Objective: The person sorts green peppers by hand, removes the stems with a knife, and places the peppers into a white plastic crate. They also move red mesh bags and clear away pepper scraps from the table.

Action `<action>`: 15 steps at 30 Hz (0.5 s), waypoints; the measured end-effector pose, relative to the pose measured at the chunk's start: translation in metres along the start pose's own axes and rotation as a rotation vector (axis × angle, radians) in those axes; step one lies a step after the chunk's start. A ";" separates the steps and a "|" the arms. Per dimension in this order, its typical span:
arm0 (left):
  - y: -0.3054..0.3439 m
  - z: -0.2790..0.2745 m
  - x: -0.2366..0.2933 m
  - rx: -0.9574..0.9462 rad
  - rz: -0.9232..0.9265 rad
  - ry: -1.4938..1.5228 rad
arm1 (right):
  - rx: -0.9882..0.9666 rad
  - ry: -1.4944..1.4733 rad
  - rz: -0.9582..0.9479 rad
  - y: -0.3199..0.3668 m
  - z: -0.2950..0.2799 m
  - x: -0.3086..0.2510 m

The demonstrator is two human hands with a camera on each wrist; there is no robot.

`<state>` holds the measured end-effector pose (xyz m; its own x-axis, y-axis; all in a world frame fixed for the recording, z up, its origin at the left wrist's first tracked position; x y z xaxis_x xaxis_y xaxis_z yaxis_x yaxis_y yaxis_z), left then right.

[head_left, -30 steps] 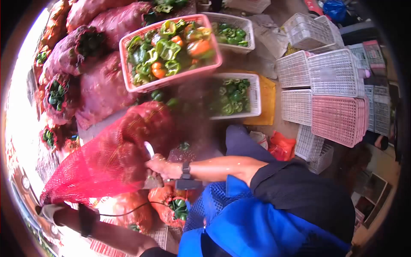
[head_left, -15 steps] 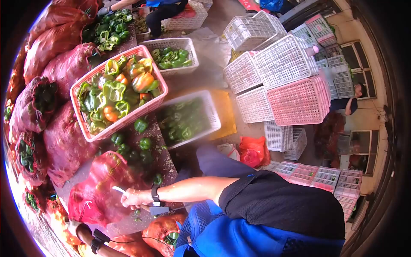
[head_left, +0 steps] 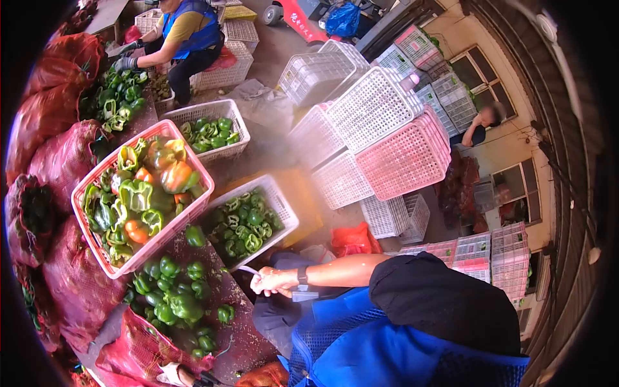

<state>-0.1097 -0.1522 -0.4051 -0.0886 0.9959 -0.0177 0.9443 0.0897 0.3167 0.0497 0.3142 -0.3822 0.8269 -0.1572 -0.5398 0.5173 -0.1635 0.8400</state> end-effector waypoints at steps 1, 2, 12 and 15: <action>-0.001 0.011 0.005 -0.038 0.014 -0.015 | 0.021 0.004 0.003 0.004 -0.014 0.003; -0.002 0.021 0.012 -0.068 0.030 -0.023 | 0.048 0.002 0.002 0.007 -0.028 0.004; -0.023 0.071 0.020 -0.185 0.055 -0.146 | 0.197 -0.016 0.095 0.042 -0.101 0.008; -0.024 0.087 0.012 -0.217 0.052 -0.173 | 0.211 -0.001 0.118 0.038 -0.109 0.019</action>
<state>-0.1059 -0.1411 -0.4956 0.0312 0.9878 -0.1524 0.8545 0.0527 0.5168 0.1087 0.4114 -0.3544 0.8787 -0.1883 -0.4387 0.3594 -0.3441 0.8674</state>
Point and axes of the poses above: each hand's wrist, its own y-axis away from the middle knuckle, its own z-axis out of the palm, x = y × z, the point moved 10 cm from there along -y, towards the middle knuckle, and after that the axes turned 10 degrees about x, right-handed, at the moved point
